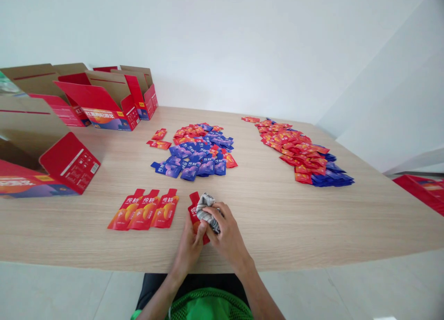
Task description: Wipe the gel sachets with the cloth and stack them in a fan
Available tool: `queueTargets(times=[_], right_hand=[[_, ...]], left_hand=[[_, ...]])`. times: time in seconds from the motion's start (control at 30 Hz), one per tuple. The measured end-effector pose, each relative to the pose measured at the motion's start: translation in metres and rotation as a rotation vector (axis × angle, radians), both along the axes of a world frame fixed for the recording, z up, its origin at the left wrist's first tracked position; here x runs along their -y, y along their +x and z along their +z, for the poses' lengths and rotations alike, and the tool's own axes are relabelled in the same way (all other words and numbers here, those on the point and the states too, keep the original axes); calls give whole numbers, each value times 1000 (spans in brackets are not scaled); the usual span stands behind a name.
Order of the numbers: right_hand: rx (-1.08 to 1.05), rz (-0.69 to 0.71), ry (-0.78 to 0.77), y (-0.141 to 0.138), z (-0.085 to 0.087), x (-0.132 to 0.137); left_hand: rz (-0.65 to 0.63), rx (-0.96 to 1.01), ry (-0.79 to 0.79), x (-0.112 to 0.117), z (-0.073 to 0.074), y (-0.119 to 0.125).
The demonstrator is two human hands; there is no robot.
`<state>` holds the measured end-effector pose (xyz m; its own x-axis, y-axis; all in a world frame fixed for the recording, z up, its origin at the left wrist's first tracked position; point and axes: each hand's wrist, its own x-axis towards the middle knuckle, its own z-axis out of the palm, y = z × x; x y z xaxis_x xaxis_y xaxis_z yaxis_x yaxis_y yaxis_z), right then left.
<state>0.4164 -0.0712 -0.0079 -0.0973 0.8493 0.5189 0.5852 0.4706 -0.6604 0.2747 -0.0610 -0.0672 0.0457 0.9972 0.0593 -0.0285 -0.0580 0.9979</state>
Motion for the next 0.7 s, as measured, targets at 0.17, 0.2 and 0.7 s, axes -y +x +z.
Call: queueTargets(times=[0.17,0.2,0.7], right_hand=[[-245,-6,-94,5,-7,13],[-318,-71,-106,5,-10,14],[-777,-10,-415,-23,-7,7]], left_hand=[[97,82,-151,-9,2,-16],[118,96,-172,-9,2,-17],[114,-13,-128,-1,18,3]])
